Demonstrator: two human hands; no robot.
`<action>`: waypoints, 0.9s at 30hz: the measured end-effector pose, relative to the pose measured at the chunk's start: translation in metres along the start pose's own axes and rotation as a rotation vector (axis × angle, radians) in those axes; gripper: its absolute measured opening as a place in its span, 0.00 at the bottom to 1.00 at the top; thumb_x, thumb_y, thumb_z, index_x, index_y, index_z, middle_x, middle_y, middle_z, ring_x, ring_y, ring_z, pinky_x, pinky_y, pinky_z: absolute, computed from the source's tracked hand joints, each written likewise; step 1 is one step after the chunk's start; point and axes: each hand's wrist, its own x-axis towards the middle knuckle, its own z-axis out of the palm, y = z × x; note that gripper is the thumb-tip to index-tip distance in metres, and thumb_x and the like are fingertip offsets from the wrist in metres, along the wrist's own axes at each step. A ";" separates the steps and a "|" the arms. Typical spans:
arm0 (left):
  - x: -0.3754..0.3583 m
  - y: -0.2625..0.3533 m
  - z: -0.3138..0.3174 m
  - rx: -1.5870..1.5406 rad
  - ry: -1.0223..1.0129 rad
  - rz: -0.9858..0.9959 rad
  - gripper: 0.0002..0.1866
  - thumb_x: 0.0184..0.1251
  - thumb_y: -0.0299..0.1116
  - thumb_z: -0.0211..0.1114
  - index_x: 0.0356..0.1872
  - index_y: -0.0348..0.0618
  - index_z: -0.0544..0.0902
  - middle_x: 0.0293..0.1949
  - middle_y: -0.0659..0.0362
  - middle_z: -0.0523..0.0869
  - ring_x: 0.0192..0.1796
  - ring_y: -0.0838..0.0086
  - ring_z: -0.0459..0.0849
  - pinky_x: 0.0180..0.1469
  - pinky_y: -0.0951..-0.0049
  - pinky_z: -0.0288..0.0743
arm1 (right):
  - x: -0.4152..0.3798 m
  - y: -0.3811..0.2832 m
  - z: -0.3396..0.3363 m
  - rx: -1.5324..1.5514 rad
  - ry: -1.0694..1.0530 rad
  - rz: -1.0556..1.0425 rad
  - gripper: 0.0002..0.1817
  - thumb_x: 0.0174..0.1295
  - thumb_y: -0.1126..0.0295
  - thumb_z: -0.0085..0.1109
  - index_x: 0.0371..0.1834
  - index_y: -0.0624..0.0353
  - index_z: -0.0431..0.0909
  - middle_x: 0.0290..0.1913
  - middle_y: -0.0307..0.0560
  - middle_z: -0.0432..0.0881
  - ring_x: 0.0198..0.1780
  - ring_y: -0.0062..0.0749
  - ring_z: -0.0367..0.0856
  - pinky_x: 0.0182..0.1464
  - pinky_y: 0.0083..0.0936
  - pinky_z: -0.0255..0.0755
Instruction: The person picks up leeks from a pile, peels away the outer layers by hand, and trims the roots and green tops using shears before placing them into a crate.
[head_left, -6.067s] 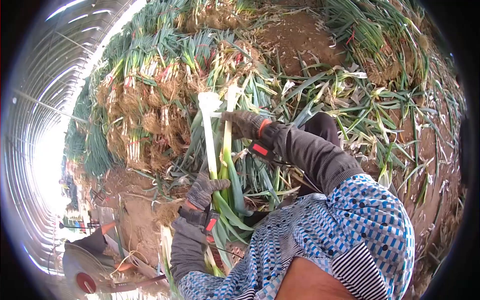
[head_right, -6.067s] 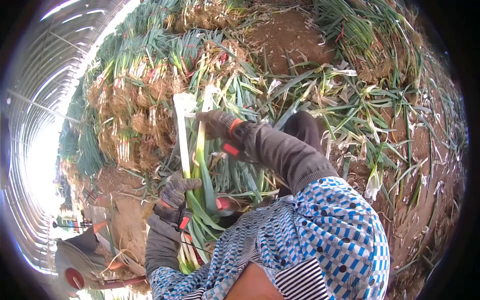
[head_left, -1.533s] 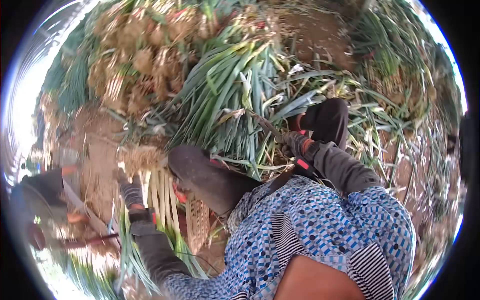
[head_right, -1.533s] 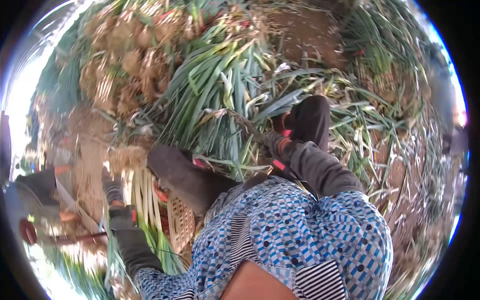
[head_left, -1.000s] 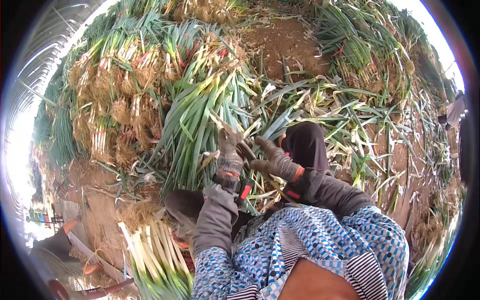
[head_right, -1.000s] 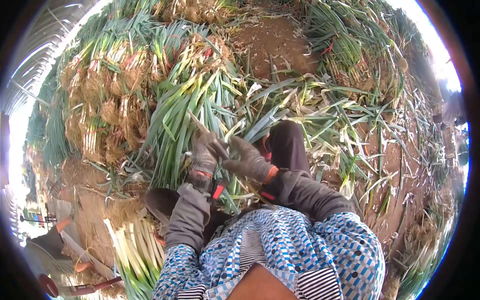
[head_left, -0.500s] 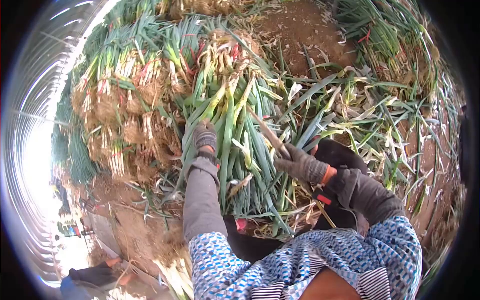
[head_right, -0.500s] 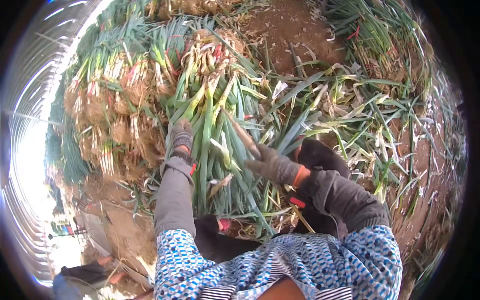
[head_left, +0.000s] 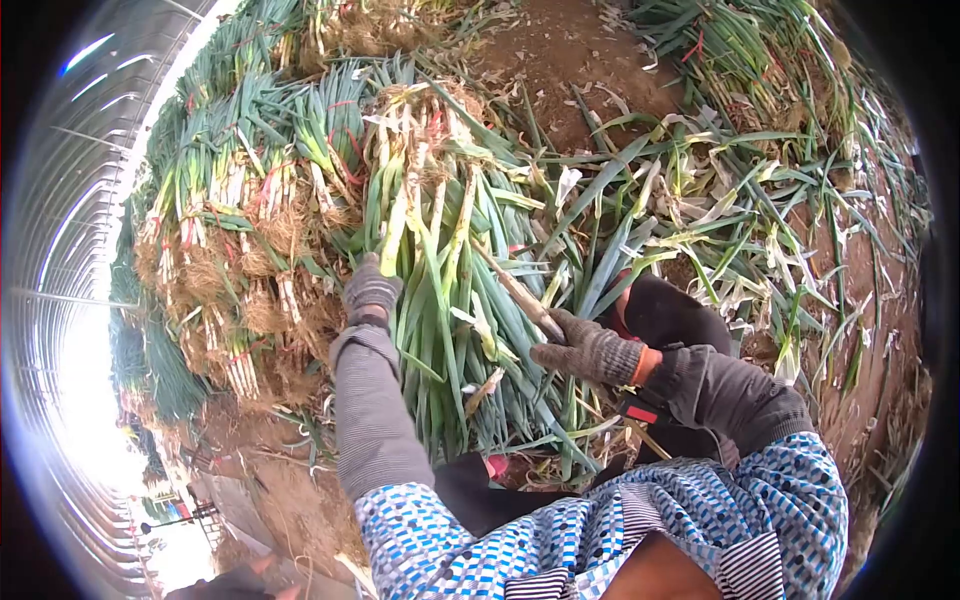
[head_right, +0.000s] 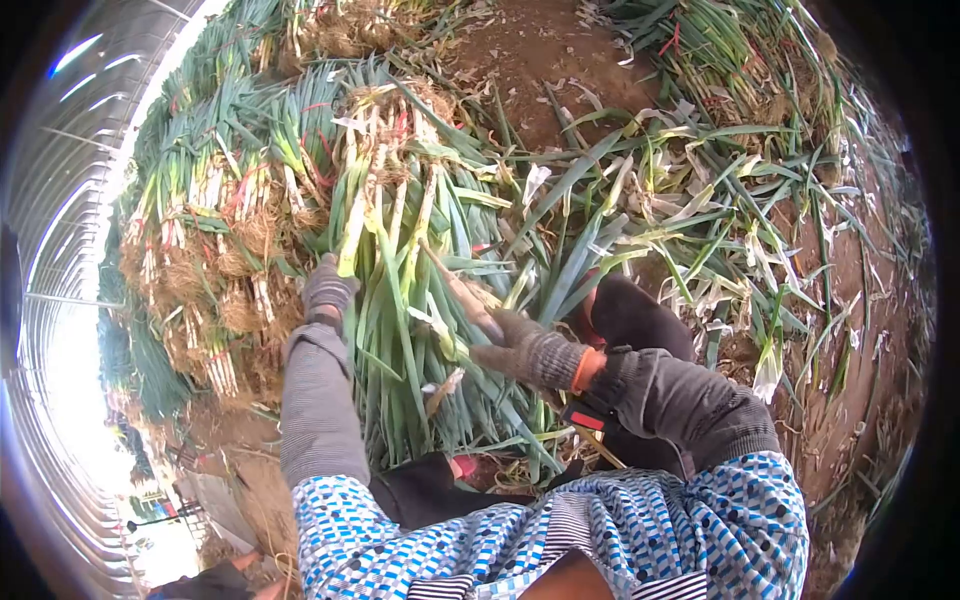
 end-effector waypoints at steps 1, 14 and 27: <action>0.019 -0.023 0.003 -0.026 0.041 0.006 0.22 0.50 0.38 0.66 0.49 0.47 0.76 0.45 0.51 0.83 0.46 0.60 0.82 0.51 0.65 0.75 | 0.006 0.006 0.002 0.039 -0.021 0.024 0.40 0.55 0.52 0.63 0.63 0.66 0.59 0.48 0.52 0.74 0.49 0.34 0.72 0.53 0.28 0.68; -0.120 0.007 0.055 -0.255 -0.406 0.132 0.30 0.43 0.48 0.73 0.41 0.31 0.81 0.38 0.46 0.84 0.42 0.58 0.82 0.47 0.65 0.73 | -0.058 0.022 0.053 -0.077 -0.138 -0.238 0.36 0.57 0.50 0.58 0.59 0.69 0.63 0.49 0.63 0.76 0.51 0.43 0.76 0.53 0.35 0.70; -0.131 -0.011 0.094 -0.623 -0.407 0.023 0.36 0.40 0.48 0.74 0.48 0.32 0.78 0.43 0.45 0.83 0.45 0.61 0.82 0.49 0.68 0.73 | 0.051 -0.003 0.063 -0.424 0.082 -0.168 0.27 0.56 0.53 0.58 0.48 0.66 0.69 0.36 0.58 0.78 0.38 0.44 0.78 0.43 0.35 0.71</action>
